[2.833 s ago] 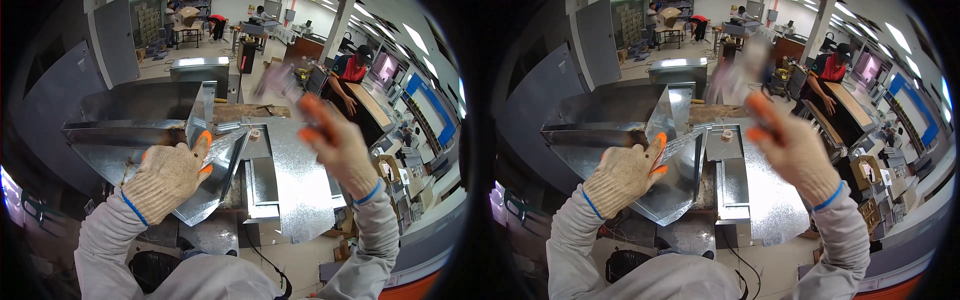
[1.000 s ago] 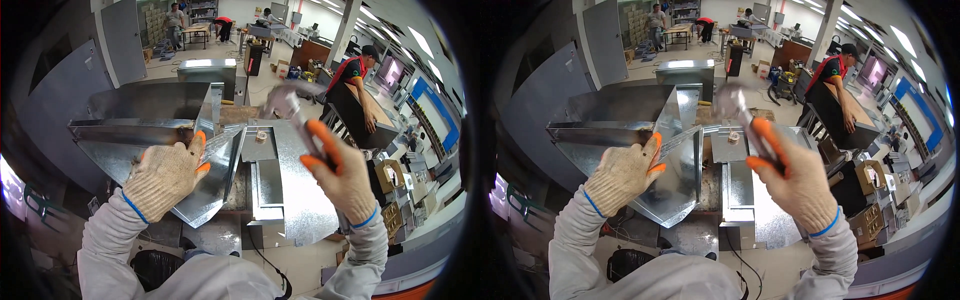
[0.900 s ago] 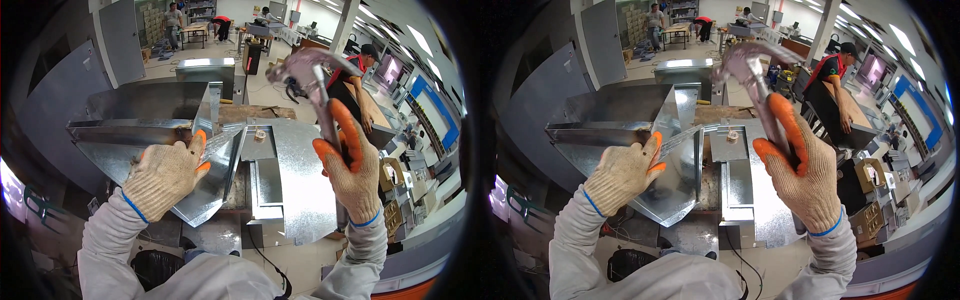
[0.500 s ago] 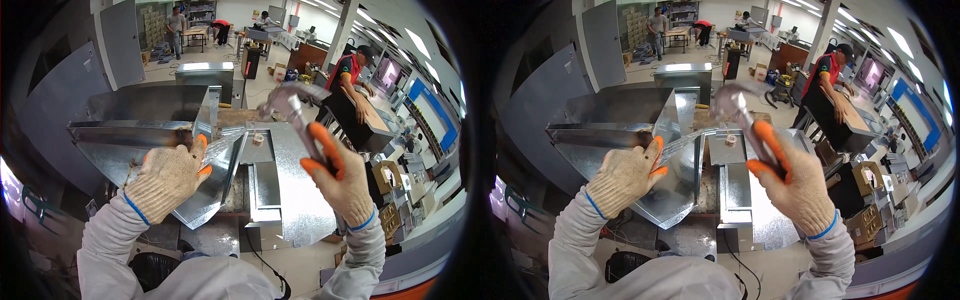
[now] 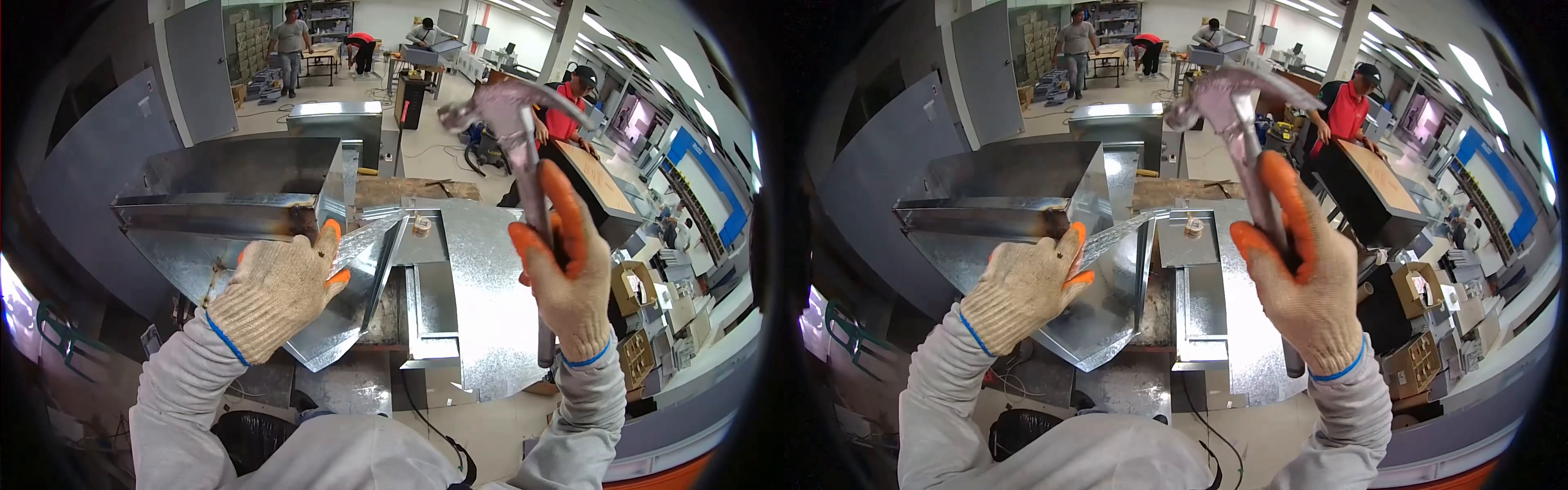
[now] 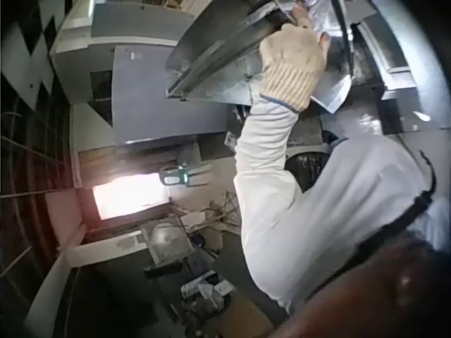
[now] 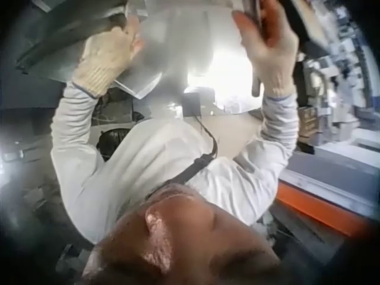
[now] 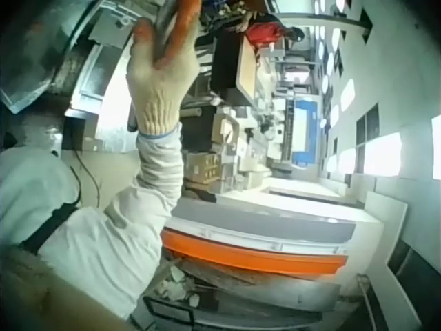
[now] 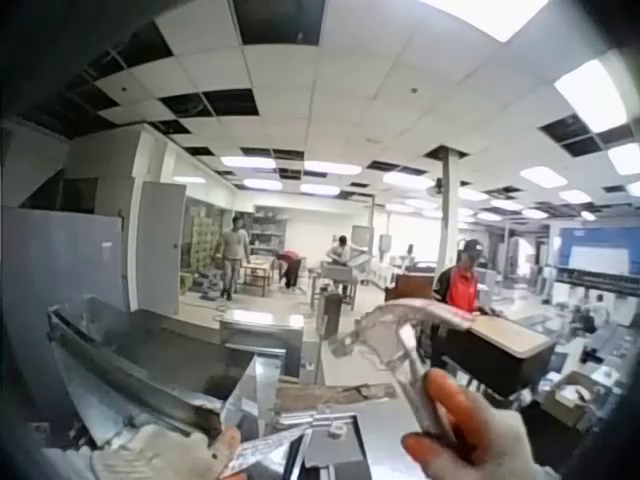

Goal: Assembling and shaping galvanized metal structures using a hammer on a fabrication floor.

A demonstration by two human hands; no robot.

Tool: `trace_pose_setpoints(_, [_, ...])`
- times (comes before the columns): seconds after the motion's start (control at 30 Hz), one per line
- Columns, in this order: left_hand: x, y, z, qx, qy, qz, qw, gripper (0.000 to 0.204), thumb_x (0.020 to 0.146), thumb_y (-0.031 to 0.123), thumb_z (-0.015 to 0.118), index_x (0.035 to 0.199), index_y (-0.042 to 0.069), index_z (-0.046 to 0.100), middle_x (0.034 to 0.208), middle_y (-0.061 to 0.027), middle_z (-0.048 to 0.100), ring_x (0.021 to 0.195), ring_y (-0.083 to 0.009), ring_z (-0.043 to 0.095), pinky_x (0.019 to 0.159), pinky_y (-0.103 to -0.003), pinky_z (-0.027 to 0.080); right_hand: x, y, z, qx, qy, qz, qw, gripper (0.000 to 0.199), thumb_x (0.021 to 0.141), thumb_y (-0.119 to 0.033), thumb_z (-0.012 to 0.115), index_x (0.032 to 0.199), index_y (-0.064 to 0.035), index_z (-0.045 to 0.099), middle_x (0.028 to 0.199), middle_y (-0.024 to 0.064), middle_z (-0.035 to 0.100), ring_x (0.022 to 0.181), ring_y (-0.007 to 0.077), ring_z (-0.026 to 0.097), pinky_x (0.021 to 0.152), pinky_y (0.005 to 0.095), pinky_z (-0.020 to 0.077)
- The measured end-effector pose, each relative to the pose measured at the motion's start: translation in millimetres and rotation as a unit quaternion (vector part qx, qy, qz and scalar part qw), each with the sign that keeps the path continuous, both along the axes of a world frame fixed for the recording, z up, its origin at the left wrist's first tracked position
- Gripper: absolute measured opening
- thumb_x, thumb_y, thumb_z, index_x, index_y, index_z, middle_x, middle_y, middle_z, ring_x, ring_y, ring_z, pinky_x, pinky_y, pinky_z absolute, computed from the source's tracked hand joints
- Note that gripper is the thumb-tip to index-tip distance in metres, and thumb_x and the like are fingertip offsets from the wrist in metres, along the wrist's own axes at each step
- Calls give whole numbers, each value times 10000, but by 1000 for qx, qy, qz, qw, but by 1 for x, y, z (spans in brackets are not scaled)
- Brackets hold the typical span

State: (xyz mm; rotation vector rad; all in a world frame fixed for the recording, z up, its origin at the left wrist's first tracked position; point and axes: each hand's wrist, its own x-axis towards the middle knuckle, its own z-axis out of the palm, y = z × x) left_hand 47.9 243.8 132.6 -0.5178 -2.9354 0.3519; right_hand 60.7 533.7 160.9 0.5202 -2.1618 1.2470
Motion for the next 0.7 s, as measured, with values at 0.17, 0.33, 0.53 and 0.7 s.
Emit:
trace_pose_setpoints(0.17, [2, -10, 3, 3, 28, -22, 999, 604, 987, 469, 563, 1329, -26, 506, 788, -126, 682, 697, -267, 713, 572, -395, 572, -3, 2, -26, 250, -68, 16, 966, 587, 888, -34, 720, 1440, -95, 532, 722, 35, 634, 601, 68, 555, 543, 259, 468])
trace_pose_setpoints(0.33, [-5, -13, -2, 4, 49, -40, 998, 603, 943, 444, 630, 1347, 14, 507, 820, -147, 687, 700, -302, 708, 591, -417, 569, -2, 20, -22, 37, -152, 11, 988, 616, 876, -23, 718, 1453, -63, 505, 757, 5, 590, 600, 44, 513, 512, 223, 434])
trace_pose_setpoints(0.53, [-7, -9, -13, 60, 56, -41, 996, 613, 881, 409, 715, 1348, 53, 537, 887, -164, 699, 761, -368, 693, 659, -434, 558, 6, 40, -38, -55, -184, 23, 981, 610, 871, -149, 768, 1437, -106, 547, 757, -11, 581, 566, 34, 487, 499, 206, 417])
trace_pose_setpoints(0.7, [0, -23, -20, 89, 63, 33, 993, 610, 889, 376, 732, 1368, 41, 555, 936, -178, 708, 784, -365, 695, 663, -413, 551, 1, 42, -62, 20, -69, 18, 997, 588, 839, -137, 753, 1392, -87, 562, 677, 82, 563, 571, 144, 523, 571, 325, 434])
